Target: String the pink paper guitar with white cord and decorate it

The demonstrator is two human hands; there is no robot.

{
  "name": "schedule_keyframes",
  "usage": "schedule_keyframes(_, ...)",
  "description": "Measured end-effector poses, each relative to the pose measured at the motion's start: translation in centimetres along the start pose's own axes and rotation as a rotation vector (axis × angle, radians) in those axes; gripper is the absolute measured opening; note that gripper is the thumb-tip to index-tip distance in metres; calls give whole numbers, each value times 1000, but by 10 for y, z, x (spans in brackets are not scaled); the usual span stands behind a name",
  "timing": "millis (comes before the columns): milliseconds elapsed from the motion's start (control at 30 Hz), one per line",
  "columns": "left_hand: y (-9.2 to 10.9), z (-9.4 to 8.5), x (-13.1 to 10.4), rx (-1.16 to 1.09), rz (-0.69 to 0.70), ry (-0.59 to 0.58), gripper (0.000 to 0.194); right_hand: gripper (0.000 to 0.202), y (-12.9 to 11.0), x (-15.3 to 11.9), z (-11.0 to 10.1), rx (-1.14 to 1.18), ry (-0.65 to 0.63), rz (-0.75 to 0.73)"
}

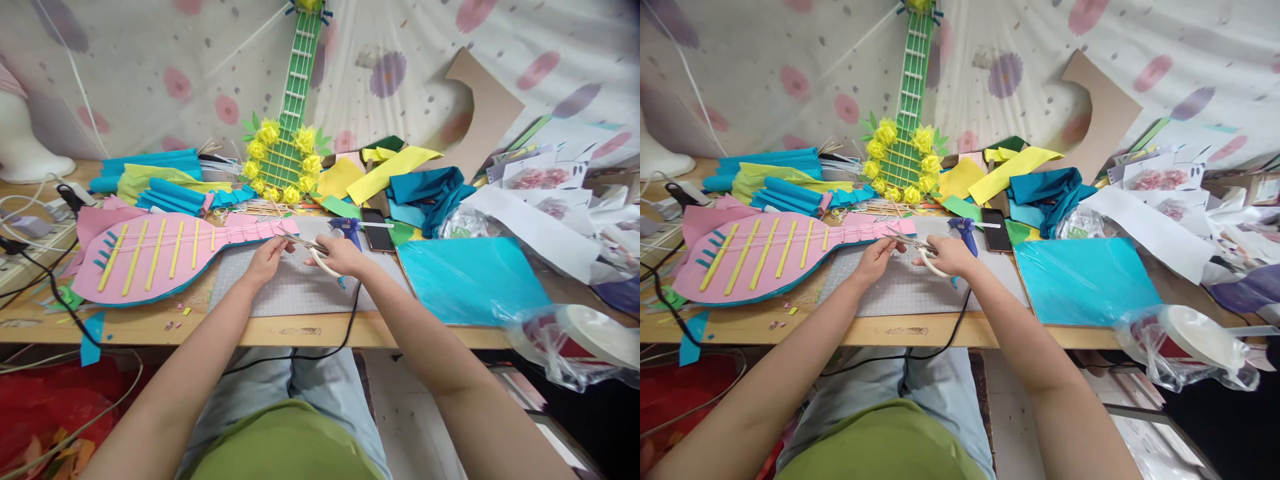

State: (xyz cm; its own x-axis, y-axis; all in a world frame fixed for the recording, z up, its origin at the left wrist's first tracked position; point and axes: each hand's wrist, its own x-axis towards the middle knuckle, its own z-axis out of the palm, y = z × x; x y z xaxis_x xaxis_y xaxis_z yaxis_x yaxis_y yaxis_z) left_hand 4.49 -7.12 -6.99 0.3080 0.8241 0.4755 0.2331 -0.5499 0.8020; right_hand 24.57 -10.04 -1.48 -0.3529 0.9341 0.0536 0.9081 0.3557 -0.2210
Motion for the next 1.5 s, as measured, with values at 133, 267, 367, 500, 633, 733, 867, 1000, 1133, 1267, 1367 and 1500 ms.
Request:
schedule_keyframes(133, 1, -1, 0, 31, 3, 7, 32, 50, -2, 0, 1, -28, -9, -9)
schedule_keyframes(267, 0, -2, 0, 23, -1, -28, 33, 49, -1, 1, 1, -53, 28, 4)
schedule_keyframes(367, 0, -2, 1, -58, -16, -72, 35, 49, 3, 1, 1, -73, 49, 19)
schedule_keyframes(500, 2, 0, 2, -246, -86, -110, 33, 51, 9, 1, 2, -20, 36, 62)
schedule_keyframes(633, 3, 1, 2, -415, -130, -115, 31, 50, 12, 0, 3, 89, 7, 81)
schedule_keyframes(733, 3, 1, 3, -448, -125, -81, 28, 48, 10, -1, 2, 118, -47, 31)
schedule_keyframes(867, 2, 1, 3, -442, -123, -73, 27, 48, 5, -2, 2, 69, -66, -10)
schedule_keyframes(1000, -3, 2, 2, -434, -134, -71, 27, 47, 2, -2, 5, 14, -27, -9)
schedule_keyframes(1133, -4, 2, 2, -440, -140, -57, 26, 47, 2, -1, 6, -33, 22, 5)
schedule_keyframes(1267, 0, 2, 3, -470, -127, -55, 25, 47, 4, 1, 6, -37, 50, 38)
schedule_keyframes(1367, 1, 2, 3, -475, -130, -54, 25, 47, 5, 1, 5, 23, 47, 68)
schedule_keyframes(1500, -1, 2, 3, -463, -122, -55, 27, 47, 3, -1, 1, 73, -11, 12)
